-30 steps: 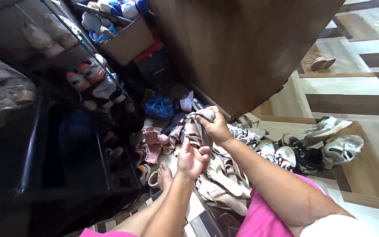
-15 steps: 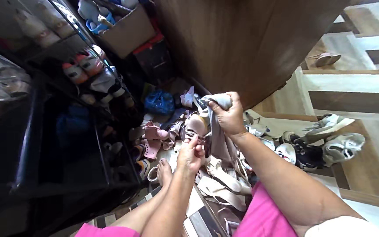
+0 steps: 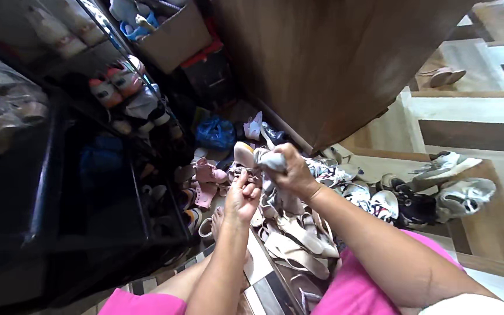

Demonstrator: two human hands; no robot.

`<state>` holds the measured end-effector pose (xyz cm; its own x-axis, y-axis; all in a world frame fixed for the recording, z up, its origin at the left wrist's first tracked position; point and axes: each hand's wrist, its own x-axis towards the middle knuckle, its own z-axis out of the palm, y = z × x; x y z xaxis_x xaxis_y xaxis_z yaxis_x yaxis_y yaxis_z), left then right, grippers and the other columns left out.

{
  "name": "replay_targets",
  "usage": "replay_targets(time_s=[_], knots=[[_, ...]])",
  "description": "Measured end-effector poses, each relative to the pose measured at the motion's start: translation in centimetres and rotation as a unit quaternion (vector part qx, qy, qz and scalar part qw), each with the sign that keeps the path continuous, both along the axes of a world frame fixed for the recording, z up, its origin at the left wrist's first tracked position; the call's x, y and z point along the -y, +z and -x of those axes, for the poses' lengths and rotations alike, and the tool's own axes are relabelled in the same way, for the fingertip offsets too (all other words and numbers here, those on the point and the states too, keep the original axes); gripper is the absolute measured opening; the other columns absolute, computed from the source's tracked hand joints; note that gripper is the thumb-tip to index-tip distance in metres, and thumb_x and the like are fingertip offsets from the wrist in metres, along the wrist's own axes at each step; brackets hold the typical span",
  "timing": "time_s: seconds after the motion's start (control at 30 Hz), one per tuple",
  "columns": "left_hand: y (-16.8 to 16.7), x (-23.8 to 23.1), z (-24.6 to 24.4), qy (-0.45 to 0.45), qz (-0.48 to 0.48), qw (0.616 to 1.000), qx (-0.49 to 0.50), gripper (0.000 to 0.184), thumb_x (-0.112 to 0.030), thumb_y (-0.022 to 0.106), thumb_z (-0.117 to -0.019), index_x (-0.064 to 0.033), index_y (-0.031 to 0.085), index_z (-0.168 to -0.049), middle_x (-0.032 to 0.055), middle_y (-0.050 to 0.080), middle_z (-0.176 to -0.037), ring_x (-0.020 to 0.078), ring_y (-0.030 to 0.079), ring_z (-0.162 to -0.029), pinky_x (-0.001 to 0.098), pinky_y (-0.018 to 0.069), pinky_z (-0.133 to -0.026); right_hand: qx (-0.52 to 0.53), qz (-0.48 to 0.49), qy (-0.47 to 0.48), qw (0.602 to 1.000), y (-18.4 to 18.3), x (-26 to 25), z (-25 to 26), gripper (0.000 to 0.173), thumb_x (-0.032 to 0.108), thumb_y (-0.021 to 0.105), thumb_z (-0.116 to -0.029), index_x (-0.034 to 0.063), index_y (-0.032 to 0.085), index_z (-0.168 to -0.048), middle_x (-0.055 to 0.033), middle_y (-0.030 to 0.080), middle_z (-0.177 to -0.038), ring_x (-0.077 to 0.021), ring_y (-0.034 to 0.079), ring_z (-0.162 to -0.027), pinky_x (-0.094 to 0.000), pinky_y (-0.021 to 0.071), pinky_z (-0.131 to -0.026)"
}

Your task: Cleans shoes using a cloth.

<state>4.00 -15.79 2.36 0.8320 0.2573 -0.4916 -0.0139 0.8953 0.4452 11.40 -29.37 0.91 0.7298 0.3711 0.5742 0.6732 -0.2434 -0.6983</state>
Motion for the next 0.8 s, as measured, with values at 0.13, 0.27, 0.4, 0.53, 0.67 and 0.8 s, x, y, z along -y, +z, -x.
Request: replay_targets(time_s=[0.13,0.27,0.4,0.53,0.67,0.8], knots=[[-0.2,0.5,0.1,-0.007,0.024,1.000,0.011,0.027,-0.020,0.041,-0.1096,-0.0088,0.057,-0.091,-0.0018,0.051,-0.059,0.0023,0.041,-0.038,0.0131,0.0386,-0.038,-0.065,-0.088,-0.059,0.992,2.1,0.8,0.1,0.040,0.014,0.072,-0.0948,-0.0017,0.049,-0.123,-0.0177,0.063,-0.108,-0.0201,0.066,-0.093,-0.0362,0.0570,-0.084],[-0.1,0.9,0.4,-0.037,0.043,0.998,0.033,0.033,-0.021,0.037,-0.1103,-0.0082,0.060,-0.090,-0.0016,0.054,-0.060,0.0018,0.043,-0.039,0.0125,0.0393,-0.039,-0.015,-0.039,0.028,0.999,0.7,0.0,0.1,0.044,0.016,0.076,-0.0882,-0.0089,0.056,-0.118,-0.0236,0.065,-0.108,-0.0269,0.068,-0.095,-0.0404,0.0571,-0.087],[-0.2,-0.5,0.2,-0.003,0.051,0.998,0.046,0.038,-0.026,0.035,-0.1104,-0.0082,0.060,-0.087,-0.0022,0.052,-0.059,0.0020,0.043,-0.039,0.0129,0.0386,-0.038,-0.200,-0.007,-0.042,0.979,0.7,0.7,-2.0,0.048,0.016,0.075,-0.0922,-0.0083,0.053,-0.127,-0.0246,0.068,-0.108,-0.0333,0.069,-0.100,-0.0518,0.0548,-0.092],[-0.2,-1.9,0.1,0.002,0.067,0.992,0.110,0.043,-0.032,0.033,-0.1110,-0.0095,0.063,-0.090,-0.0026,0.056,-0.063,0.0007,0.044,-0.040,0.0116,0.0386,-0.039,-0.233,-0.083,-0.107,0.963,1.0,1.0,-2.0,0.045,0.020,0.073,-0.0942,-0.0024,0.051,-0.127,-0.0183,0.067,-0.104,-0.0243,0.068,-0.094,-0.0449,0.0563,-0.087],[0.1,-2.3,0.4,-0.002,0.089,0.986,0.143,0.044,-0.028,0.030,-0.1109,-0.0097,0.063,-0.089,-0.0026,0.058,-0.064,0.0006,0.046,-0.041,0.0112,0.0404,-0.040,-0.057,-0.115,0.015,0.992,-0.2,-0.6,1.8,0.046,0.016,0.074,-0.0895,-0.0077,0.052,-0.122,-0.0192,0.065,-0.106,-0.0202,0.067,-0.094,-0.0360,0.0574,-0.085],[0.4,-2.1,0.9,-0.027,0.091,0.976,0.195,0.043,-0.025,0.033,-0.1100,-0.0098,0.066,-0.088,-0.0027,0.060,-0.063,0.0012,0.049,-0.043,0.0124,0.0438,-0.043,-0.066,-0.086,0.042,0.993,-3.2,-1.9,2.8,0.043,0.013,0.078,-0.0820,-0.0113,0.060,-0.113,-0.0227,0.068,-0.102,-0.0261,0.069,-0.092,-0.0410,0.0575,-0.084]])
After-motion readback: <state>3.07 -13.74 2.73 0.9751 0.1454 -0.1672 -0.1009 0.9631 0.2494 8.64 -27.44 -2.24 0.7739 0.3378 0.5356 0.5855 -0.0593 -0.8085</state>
